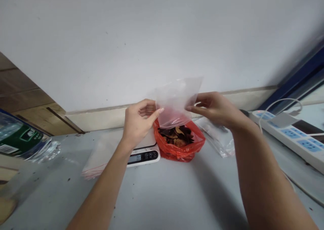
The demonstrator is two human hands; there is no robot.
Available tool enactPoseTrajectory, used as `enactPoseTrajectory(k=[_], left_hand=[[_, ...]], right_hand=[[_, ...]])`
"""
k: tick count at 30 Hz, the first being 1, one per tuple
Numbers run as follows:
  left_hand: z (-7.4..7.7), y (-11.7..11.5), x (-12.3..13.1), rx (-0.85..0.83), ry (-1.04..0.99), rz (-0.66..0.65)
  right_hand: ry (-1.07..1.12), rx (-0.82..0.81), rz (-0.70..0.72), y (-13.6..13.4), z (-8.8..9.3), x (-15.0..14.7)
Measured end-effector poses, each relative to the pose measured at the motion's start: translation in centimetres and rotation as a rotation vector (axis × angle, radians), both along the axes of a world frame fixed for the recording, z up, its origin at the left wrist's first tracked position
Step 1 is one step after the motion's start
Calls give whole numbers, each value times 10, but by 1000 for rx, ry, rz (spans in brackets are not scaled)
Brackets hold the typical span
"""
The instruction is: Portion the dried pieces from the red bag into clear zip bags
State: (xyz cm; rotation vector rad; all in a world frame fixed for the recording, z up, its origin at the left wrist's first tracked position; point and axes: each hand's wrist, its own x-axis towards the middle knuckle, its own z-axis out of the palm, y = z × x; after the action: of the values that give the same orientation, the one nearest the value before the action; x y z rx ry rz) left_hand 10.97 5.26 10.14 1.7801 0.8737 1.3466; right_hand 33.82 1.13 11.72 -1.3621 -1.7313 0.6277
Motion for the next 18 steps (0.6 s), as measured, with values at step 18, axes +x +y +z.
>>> enactPoseTrajectory(k=[18], left_hand=[[12, 18, -58, -101, 62, 11]], right_hand=[[161, -195, 128, 5, -4, -36]])
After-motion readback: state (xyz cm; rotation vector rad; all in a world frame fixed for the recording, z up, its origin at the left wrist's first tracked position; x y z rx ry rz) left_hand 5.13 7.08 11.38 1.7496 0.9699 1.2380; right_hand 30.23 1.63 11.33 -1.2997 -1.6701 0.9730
